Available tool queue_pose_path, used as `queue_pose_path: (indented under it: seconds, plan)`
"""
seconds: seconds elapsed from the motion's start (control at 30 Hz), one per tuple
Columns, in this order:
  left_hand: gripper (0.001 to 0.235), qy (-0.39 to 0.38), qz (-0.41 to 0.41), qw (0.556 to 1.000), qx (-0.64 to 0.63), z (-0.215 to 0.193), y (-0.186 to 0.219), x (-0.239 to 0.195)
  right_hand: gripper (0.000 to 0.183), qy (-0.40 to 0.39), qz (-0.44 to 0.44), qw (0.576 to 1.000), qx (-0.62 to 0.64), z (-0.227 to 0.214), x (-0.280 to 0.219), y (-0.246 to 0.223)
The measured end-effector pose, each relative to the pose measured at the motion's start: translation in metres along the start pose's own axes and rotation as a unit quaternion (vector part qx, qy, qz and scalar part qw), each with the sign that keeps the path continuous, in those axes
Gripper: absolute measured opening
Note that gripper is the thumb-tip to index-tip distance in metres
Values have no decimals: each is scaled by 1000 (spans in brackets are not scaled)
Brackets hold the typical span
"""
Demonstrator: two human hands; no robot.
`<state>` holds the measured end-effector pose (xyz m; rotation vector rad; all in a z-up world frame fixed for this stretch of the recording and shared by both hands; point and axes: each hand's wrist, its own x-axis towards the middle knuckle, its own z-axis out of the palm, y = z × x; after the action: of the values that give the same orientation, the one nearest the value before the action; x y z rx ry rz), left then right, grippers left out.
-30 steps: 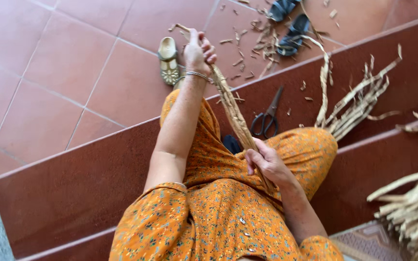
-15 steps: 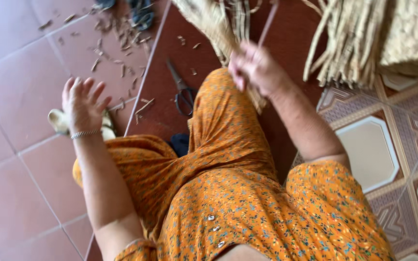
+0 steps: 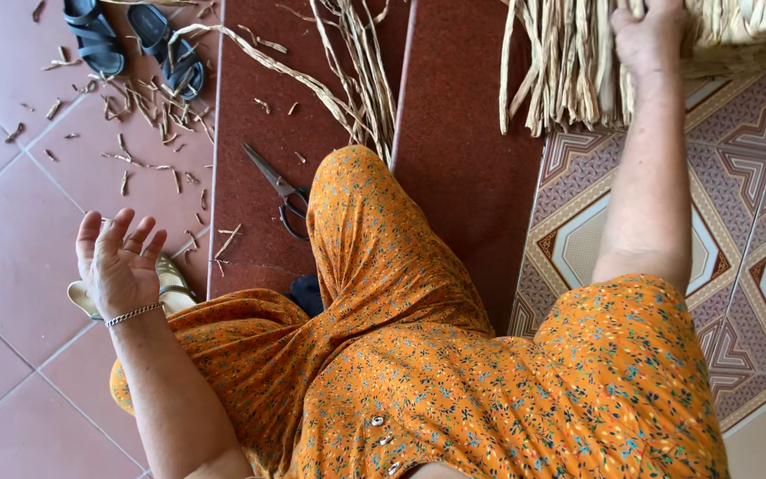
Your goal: The person sits on the floor and uses scissors to trim and separate dried plant stalks. They gather the stalks into a bundle and tie them together with a strip of the same material.
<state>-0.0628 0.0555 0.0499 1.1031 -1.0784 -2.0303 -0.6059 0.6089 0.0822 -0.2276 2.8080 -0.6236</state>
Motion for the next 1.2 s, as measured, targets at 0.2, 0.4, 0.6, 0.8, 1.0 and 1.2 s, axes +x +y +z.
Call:
queue_pose_path:
  seconds: [0.2, 0.4, 0.6, 0.8, 1.0, 1.2]
  plan:
    - [52, -20, -7, 1000, 6, 9, -5, -2, 40, -32, 67, 992, -100, 28, -18, 38]
    - [51, -28, 3, 999, 27, 13, -3, -6, 51, -43, 76, 985, -148, 52, -10, 26]
    - [51, -38, 13, 999, 28, 17, -3, -11, 74, -28, 13, 992, -124, 84, -18, 0]
    - [48, -44, 16, 999, 24, 18, 2, -20, 73, 107, -1, 974, -201, 76, -31, -48]
    - [45, -55, 28, 998, 26, 18, 11, -33, 6, 88, -374, 913, 138, 225, -30, -122]
    - [43, -38, 38, 998, 21, 15, 21, -45, 58, -132, -32, 979, 154, 351, -3, -189]
